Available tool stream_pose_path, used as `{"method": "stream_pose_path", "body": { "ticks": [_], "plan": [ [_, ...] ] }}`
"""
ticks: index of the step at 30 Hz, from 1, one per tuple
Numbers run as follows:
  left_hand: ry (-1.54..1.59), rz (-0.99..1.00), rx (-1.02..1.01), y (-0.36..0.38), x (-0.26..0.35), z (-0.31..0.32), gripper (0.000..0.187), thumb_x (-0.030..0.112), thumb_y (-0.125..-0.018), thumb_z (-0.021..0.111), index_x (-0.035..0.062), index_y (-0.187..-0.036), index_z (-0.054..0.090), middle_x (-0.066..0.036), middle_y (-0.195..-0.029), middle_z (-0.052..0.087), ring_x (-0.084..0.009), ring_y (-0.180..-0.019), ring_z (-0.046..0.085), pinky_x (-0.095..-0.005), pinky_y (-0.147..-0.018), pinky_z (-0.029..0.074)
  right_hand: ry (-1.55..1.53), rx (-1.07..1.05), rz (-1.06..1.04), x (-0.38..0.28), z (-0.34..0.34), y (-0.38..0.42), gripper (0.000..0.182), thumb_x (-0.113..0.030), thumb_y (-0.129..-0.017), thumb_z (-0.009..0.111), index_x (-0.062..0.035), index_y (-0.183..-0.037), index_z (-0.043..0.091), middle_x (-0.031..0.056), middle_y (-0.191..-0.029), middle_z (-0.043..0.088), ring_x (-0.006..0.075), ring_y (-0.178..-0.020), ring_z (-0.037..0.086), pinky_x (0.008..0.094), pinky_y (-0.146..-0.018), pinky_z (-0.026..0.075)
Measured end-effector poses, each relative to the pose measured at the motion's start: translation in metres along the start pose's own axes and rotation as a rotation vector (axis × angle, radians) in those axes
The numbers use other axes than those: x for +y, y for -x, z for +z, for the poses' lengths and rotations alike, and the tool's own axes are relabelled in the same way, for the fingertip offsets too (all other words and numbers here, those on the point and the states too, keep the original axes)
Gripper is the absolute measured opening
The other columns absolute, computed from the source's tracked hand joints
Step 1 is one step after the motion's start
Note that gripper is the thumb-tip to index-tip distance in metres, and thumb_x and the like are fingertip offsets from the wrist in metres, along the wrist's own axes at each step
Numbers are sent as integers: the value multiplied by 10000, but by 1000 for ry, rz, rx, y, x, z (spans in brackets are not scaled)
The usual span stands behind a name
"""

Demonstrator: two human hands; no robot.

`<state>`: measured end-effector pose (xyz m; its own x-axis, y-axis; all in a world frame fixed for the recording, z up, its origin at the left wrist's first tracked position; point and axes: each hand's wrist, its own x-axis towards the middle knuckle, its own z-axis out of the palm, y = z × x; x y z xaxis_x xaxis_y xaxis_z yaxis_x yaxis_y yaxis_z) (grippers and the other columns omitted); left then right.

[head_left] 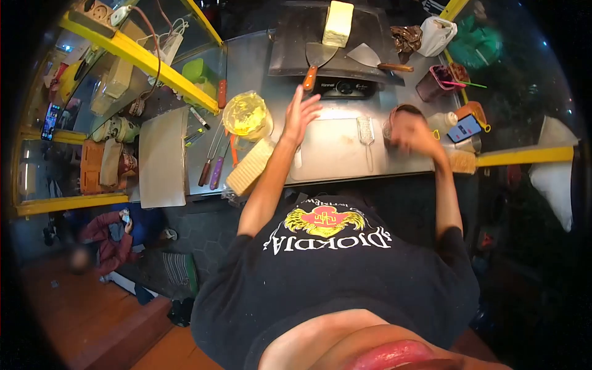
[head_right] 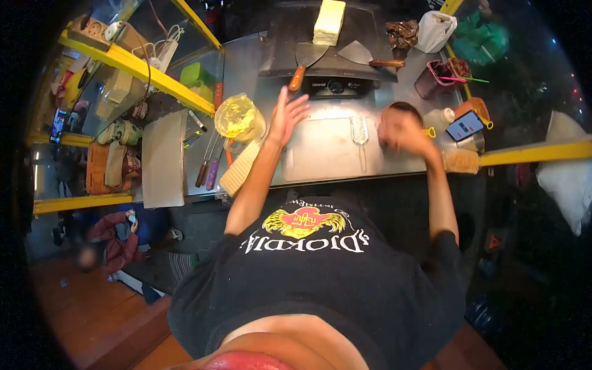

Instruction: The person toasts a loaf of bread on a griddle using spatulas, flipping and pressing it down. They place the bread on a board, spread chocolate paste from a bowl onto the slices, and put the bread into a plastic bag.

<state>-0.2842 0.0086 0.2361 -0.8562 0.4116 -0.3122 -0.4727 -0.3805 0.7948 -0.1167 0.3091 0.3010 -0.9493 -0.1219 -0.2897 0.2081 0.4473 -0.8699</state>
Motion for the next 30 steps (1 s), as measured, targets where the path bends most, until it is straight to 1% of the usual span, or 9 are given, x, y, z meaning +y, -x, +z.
{"method": "stream_pose_path", "body": {
  "ticks": [1,4,6,8,13,18,21,24,30],
  "plan": [
    [47,-83,-42,-15,7,7,508,532,-945,522,64,-1141,533,-97,-993,660,-162,-779,614,-306,-691,482,-29,441,-19,-22,-5,-20,318,-217,-877,628,-37,-1139,628,108,-813,652,197,-626,619,344,-561,524],
    [37,-216,-232,-65,11,-8,452,519,-936,541,75,-1019,546,-13,-764,582,-113,-596,509,-259,-552,402,1165,1252,-380,2,-63,-98,434,-324,-860,684,-64,-1196,595,91,-790,657,140,-544,625,289,-418,480],
    [-23,-241,-379,-70,24,-5,429,508,-934,548,81,-972,545,33,-654,506,-86,-509,430,-236,-487,343,157,774,175,7,-77,-127,425,-369,-865,688,-67,-1155,614,81,-752,656,147,-525,621,300,-430,484],
    [-202,-155,-229,-40,42,4,385,472,-934,557,86,-935,544,80,-578,340,-53,-455,304,-225,-440,255,-131,635,184,-5,-72,-128,375,-311,-874,695,-57,-1140,624,37,-715,633,81,-493,540,207,-430,395],
    [-685,180,-201,-18,52,11,442,435,-939,532,18,-821,618,-28,-621,577,-115,-509,526,-277,-489,406,-639,461,159,26,-115,-137,229,-253,-881,650,-111,-1060,668,12,-699,642,75,-490,545,215,-460,425],
    [-1180,644,-98,-22,53,45,409,394,-939,524,5,-883,635,-174,-676,628,-319,-632,632,-410,-614,466,-428,734,-115,-12,-171,-191,131,-172,-891,620,-64,-958,655,42,-641,618,80,-461,517,235,-397,410],
    [-1308,637,-1,-38,48,75,392,375,-940,510,6,-916,641,-260,-787,638,-447,-770,627,-495,-694,476,-45,867,-186,-41,-174,-266,174,-151,-868,628,-141,-1032,684,52,-787,699,123,-535,624,282,-478,509],
    [-1458,688,110,-47,47,83,396,372,-932,508,2,-898,644,-279,-768,647,-461,-782,640,-526,-720,501,621,663,-411,-49,-179,-311,407,-39,-814,529,-198,-1162,669,169,-1079,673,353,-1048,613,420,-934,471],
    [-1486,708,265,-48,71,52,428,392,-930,513,-8,-879,657,-287,-792,648,-455,-783,644,-518,-709,504,881,320,-434,-77,-191,-288,365,-37,-846,500,-102,-1176,644,163,-1106,668,363,-1115,590,446,-950,461]
  ]
}}
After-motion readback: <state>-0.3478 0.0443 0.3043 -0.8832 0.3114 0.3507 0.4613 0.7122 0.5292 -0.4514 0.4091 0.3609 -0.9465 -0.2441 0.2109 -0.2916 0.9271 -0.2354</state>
